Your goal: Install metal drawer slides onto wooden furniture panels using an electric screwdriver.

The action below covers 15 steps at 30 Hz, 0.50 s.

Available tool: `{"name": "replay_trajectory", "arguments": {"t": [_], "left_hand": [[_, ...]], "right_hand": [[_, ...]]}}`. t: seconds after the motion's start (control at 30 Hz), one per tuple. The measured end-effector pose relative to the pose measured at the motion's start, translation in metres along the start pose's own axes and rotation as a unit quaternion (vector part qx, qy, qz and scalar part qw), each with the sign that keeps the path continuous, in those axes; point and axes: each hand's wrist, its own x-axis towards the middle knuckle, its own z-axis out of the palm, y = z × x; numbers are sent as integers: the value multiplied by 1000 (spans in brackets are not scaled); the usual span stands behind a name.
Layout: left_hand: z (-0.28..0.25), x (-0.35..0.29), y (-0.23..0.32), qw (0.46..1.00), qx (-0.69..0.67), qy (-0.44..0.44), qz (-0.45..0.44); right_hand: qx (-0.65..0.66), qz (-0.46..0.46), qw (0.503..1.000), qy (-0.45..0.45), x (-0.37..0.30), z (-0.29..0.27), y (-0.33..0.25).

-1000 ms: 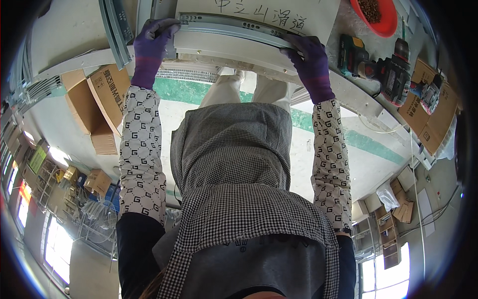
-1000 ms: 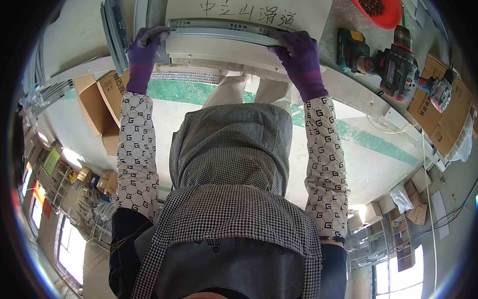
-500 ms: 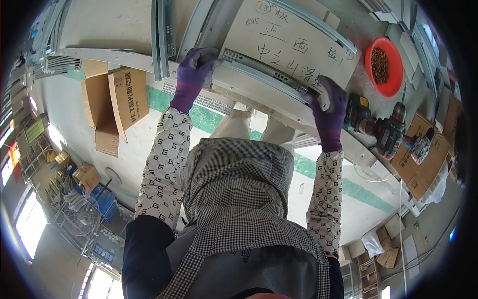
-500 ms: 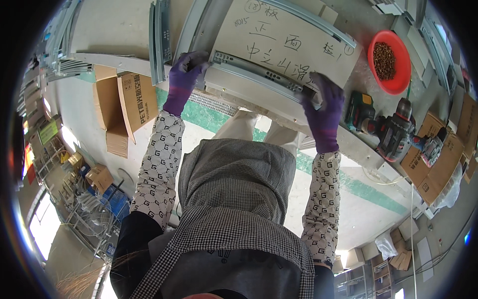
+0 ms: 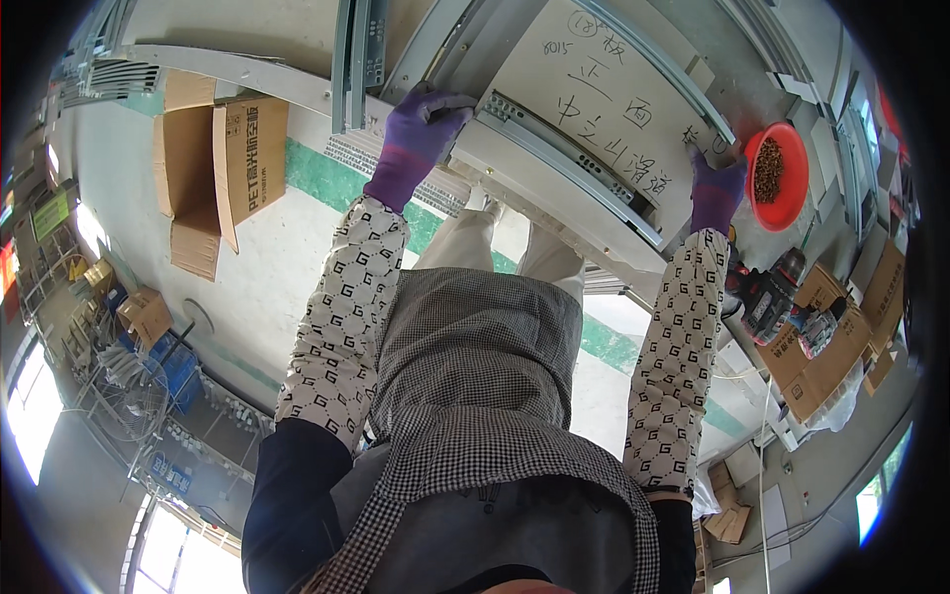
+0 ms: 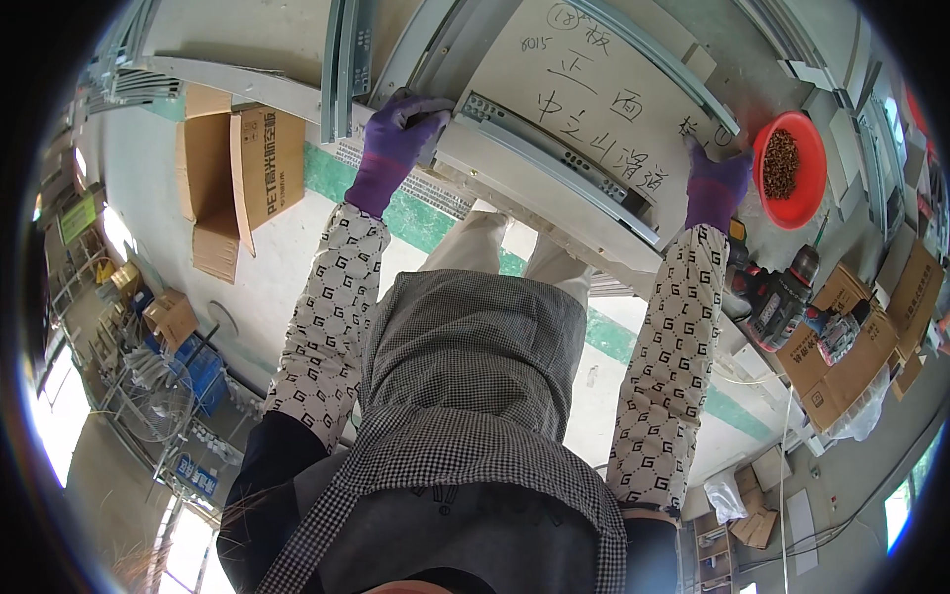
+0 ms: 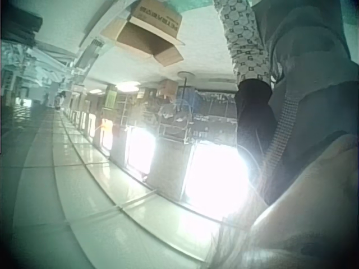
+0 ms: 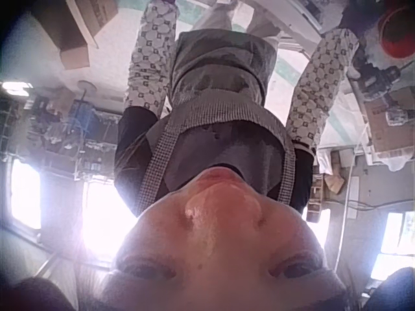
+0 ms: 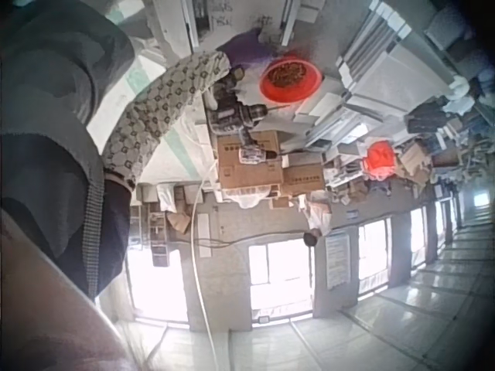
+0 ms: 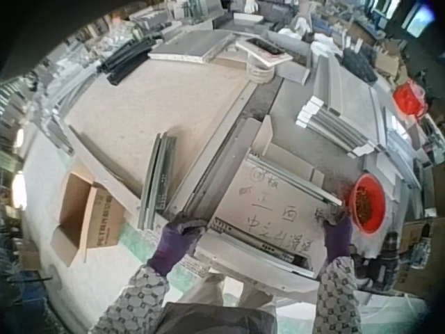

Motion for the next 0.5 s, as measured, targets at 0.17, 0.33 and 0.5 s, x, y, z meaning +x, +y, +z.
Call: {"name": "replay_trajectory", "arguments": {"t": [0.17,0.33,0.5], "left_hand": [[-3,2,-4,998,36,-8,41],[-9,8,-8,998,55,-29,31],[-12,9,4,995,55,-68,-38]], "right_hand": [[-15,-17,1000,6,-6,-6,-6],[0,-5,1000,-2,-1,1,0],[24,-32,999,10,1,4,16]]}}
